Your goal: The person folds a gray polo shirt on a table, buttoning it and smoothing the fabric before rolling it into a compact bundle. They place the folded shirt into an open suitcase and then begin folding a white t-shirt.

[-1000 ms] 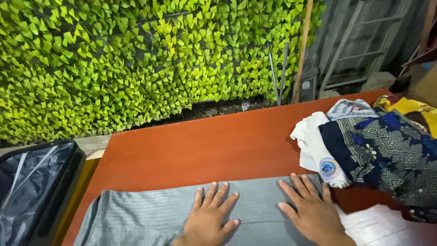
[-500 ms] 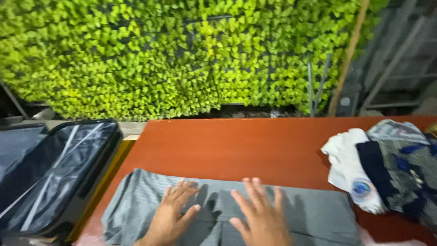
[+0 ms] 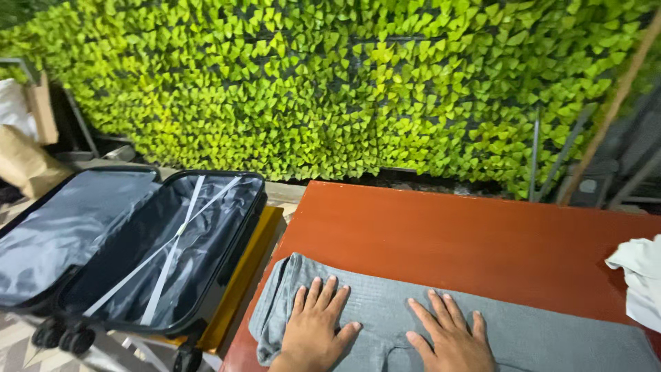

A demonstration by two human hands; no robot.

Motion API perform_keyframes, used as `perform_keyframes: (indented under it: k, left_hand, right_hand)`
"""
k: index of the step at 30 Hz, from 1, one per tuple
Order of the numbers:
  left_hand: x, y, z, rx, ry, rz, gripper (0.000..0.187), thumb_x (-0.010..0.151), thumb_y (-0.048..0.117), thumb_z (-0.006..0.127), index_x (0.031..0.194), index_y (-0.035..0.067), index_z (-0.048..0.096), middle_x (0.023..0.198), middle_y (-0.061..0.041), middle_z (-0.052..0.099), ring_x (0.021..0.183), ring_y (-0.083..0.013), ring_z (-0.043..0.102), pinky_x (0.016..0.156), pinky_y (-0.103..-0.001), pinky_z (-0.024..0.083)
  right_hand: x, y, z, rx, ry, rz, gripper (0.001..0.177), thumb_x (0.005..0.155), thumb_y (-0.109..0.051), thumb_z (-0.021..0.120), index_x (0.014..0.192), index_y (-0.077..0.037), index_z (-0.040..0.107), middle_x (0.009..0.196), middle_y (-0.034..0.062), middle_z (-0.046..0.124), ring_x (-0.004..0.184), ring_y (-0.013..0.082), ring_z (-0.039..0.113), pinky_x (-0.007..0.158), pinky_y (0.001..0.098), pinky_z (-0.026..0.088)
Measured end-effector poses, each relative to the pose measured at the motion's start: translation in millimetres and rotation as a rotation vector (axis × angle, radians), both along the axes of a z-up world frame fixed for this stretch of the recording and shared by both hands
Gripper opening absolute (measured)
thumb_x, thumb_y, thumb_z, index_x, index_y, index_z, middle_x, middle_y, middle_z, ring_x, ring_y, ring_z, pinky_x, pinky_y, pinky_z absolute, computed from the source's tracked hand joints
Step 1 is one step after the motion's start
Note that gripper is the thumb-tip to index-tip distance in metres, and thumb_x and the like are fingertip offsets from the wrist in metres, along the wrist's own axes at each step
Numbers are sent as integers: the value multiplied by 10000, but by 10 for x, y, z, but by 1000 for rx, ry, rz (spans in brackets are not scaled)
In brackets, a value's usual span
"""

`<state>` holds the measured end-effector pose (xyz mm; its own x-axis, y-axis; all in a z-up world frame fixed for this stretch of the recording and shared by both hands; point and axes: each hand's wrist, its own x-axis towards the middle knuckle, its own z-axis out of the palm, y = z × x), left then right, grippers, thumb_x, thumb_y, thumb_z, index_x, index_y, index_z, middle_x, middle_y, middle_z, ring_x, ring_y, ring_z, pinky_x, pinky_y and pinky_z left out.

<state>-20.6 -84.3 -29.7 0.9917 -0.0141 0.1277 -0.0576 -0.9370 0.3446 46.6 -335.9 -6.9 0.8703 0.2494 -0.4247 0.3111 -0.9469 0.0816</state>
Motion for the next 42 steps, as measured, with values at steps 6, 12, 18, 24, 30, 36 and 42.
perform_keyframes:
  k: [6, 12, 18, 24, 30, 36, 42]
  left_hand:
    - [145, 195, -154, -365, 98, -79, 657, 898, 424, 664, 1462, 125, 512, 1616, -173, 351, 1541, -338, 186, 1191, -490, 56]
    - [115, 855, -303, -836, -22, -164, 283, 907, 76, 638, 1171, 66, 739, 1362, -103, 692, 1373, -240, 578, 1162, -383, 385]
    - [111, 882, -435, -821, 14, -201, 230, 939, 72, 608, 1105, 54, 766, 1276, -91, 745, 1379, -248, 562, 1151, -373, 391]
    - [61, 859, -312, -806, 25, -169, 209, 900, 85, 661, 1077, 57, 768, 1260, -86, 750, 1379, -251, 563, 1148, -381, 401]
    - [67, 805, -273, -751, -30, -154, 193, 862, 101, 722, 1039, 52, 780, 1222, -94, 760, 1338, -247, 585, 1128, -380, 413]
    - [-157, 612, -10, -754, -77, 152, 216, 880, 162, 679, 1061, 79, 764, 1086, -85, 797, 1105, -224, 743, 998, -338, 537]
    - [-506, 365, 157, -600, -23, -64, 287, 925, 224, 659, 1124, 37, 748, 1035, -138, 757, 1053, -300, 661, 948, -388, 503]
  right_hand:
    - [-49, -6, -283, 84, -297, 33, 683, 954, -658, 391, 1567, -382, 272, 1689, 28, 125, 1547, 257, 110, 1151, 668, 138]
    - [-507, 621, -374, 951, -621, 597, 529, 857, -498, 646, 1303, -214, 634, 1348, 106, 576, 1242, 320, 564, 975, 560, 437]
    - [-809, 1392, -448, 733, -139, 633, 447, 852, -400, 657, 1254, -205, 663, 1275, 98, 632, 1185, 296, 615, 948, 507, 472]
    - [-759, 1425, -405, 762, 27, 626, 374, 848, -303, 667, 1205, -196, 692, 1202, 89, 687, 1127, 271, 666, 922, 453, 508]
    - [-772, 1419, -383, 973, 141, 505, 317, 843, -206, 678, 1156, -187, 721, 1129, 81, 742, 1069, 247, 717, 896, 400, 543]
    - [-855, 1078, -279, 1283, -10, 70, 284, 838, -109, 689, 1107, -177, 750, 1056, 73, 797, 1011, 223, 767, 870, 347, 579]
    - [-637, 951, 6, 1416, -52, -99, 344, 826, -33, 657, 1145, -143, 720, 1021, 51, 804, 969, 157, 774, 843, 324, 583]
